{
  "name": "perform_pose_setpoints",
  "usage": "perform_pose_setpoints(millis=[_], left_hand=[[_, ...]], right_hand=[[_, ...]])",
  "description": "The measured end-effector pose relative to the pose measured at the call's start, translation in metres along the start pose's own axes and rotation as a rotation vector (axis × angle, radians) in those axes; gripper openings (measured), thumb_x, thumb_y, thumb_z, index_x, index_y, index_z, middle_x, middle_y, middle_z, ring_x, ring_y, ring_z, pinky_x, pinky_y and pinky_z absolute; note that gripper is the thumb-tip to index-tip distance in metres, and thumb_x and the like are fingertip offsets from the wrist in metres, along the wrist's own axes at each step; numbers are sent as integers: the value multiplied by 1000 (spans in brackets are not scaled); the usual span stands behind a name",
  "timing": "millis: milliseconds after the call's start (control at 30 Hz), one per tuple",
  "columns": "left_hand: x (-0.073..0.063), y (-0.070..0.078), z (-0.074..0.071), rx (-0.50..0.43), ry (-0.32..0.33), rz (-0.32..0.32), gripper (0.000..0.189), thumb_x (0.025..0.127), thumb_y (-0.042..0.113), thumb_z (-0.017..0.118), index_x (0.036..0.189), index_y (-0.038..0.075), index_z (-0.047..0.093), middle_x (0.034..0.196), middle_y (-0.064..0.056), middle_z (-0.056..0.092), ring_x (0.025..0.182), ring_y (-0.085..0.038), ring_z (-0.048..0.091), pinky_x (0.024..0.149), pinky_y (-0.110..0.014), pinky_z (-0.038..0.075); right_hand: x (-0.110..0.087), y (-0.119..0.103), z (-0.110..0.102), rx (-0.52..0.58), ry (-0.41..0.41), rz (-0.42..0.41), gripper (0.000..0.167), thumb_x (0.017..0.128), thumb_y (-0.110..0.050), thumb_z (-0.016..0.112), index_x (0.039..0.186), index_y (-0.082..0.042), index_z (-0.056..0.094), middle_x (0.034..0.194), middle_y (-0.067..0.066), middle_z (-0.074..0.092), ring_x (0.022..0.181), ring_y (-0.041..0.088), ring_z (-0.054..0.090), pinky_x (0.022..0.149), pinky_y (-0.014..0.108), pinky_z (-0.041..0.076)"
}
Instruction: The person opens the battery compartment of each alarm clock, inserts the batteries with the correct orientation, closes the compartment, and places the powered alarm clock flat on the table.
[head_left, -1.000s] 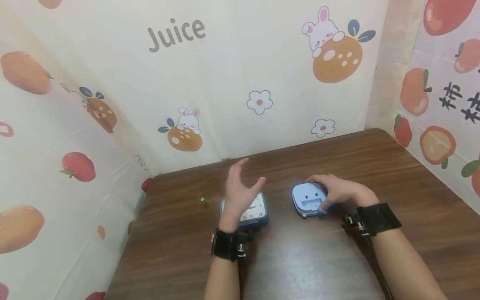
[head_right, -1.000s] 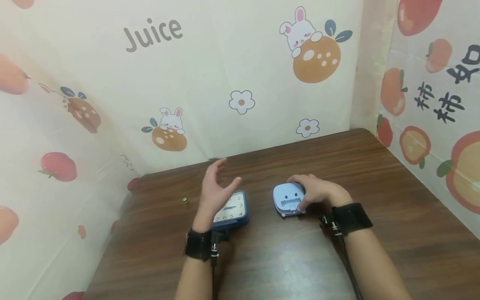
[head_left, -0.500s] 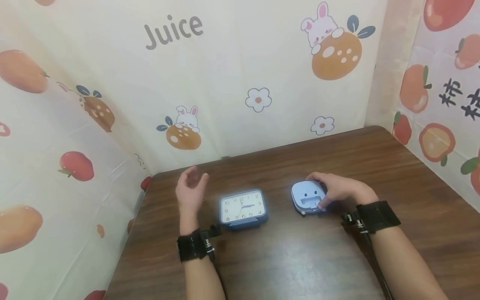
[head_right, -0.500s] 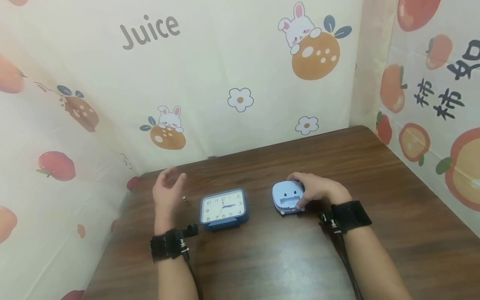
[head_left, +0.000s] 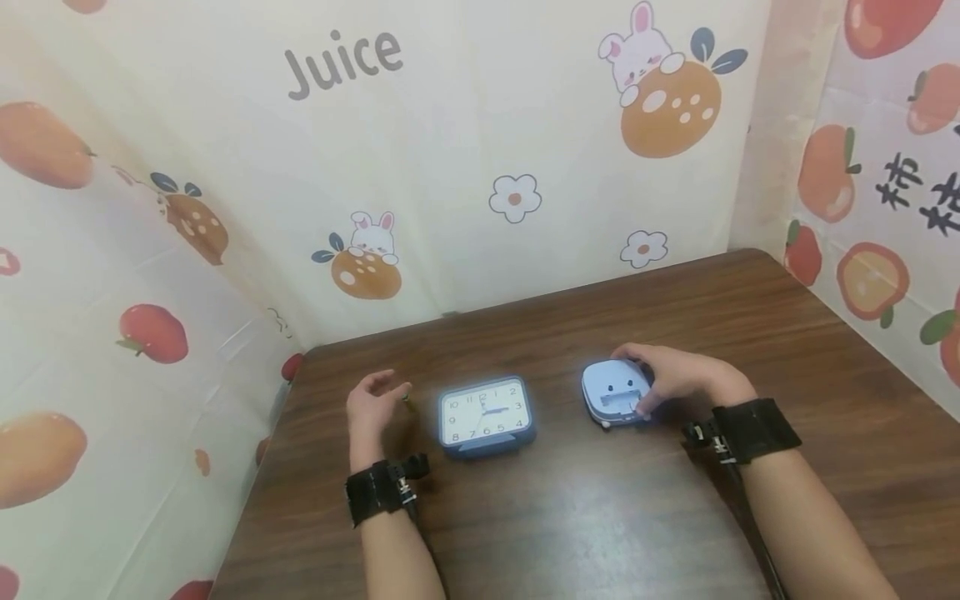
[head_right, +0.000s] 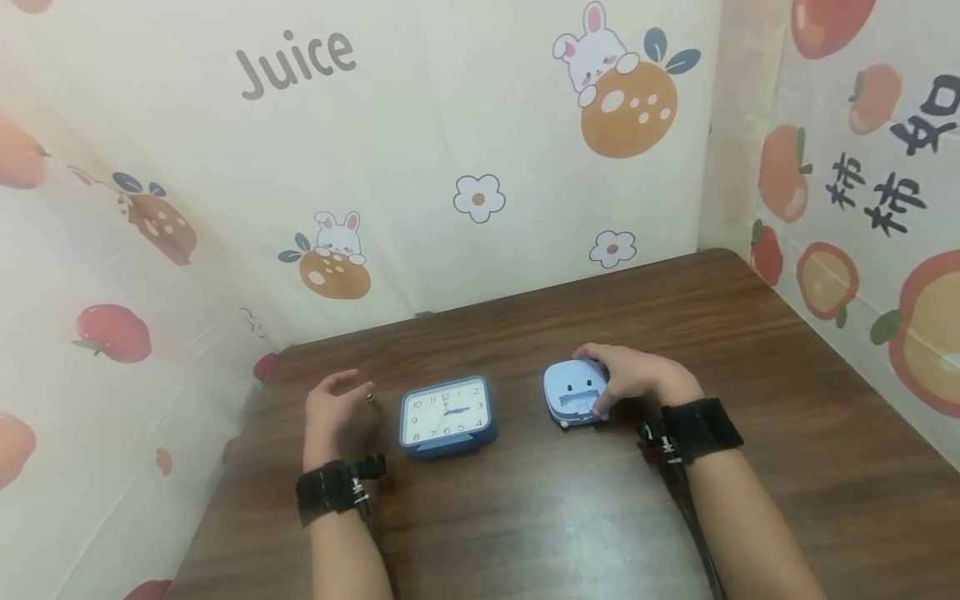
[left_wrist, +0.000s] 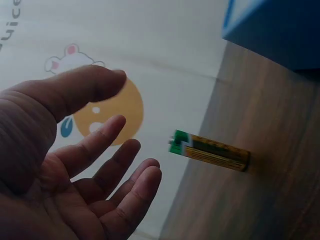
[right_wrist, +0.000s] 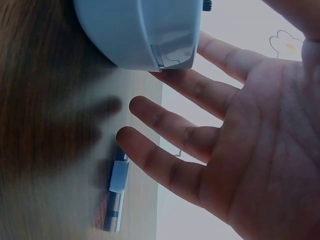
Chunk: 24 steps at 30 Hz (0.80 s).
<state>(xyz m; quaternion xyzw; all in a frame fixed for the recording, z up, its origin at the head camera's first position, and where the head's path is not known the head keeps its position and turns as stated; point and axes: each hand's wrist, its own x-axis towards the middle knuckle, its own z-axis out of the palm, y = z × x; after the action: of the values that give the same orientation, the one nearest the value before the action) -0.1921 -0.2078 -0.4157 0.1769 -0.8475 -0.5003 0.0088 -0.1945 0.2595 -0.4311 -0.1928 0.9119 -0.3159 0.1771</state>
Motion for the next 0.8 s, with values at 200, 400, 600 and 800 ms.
perform_pose_setpoints(millis=[200,400,600,800], left_hand=[[4,-7,6,35,-25,-22,45,89,24,66,132,14,55,139,-12,50,127,-34,46,103,-52,39],[5,-11,8,50,-30,-48,44,90,21,65,131,11,55,137,-14,50,122,-36,49,99,-50,42],[9,-17,12,83,-20,-59,41,87,19,67,126,10,58,131,-16,53,114,-35,52,93,-45,46],[12,-24,15,84,-14,-53,38,86,19,69,121,8,62,123,-16,60,107,-31,57,87,-39,47]], right_hand=[[0,1,-1,4,-4,1,86,66,-36,87,138,-13,45,132,16,54,115,32,51,93,52,44],[1,1,-1,9,-14,11,87,67,-35,86,139,-13,44,133,17,53,115,33,51,92,52,44],[1,0,-1,18,-22,19,88,67,-35,86,140,-14,43,133,17,53,114,33,51,91,51,44],[0,2,-1,20,-25,17,90,67,-36,86,142,-13,41,134,17,52,114,32,50,91,50,44]])
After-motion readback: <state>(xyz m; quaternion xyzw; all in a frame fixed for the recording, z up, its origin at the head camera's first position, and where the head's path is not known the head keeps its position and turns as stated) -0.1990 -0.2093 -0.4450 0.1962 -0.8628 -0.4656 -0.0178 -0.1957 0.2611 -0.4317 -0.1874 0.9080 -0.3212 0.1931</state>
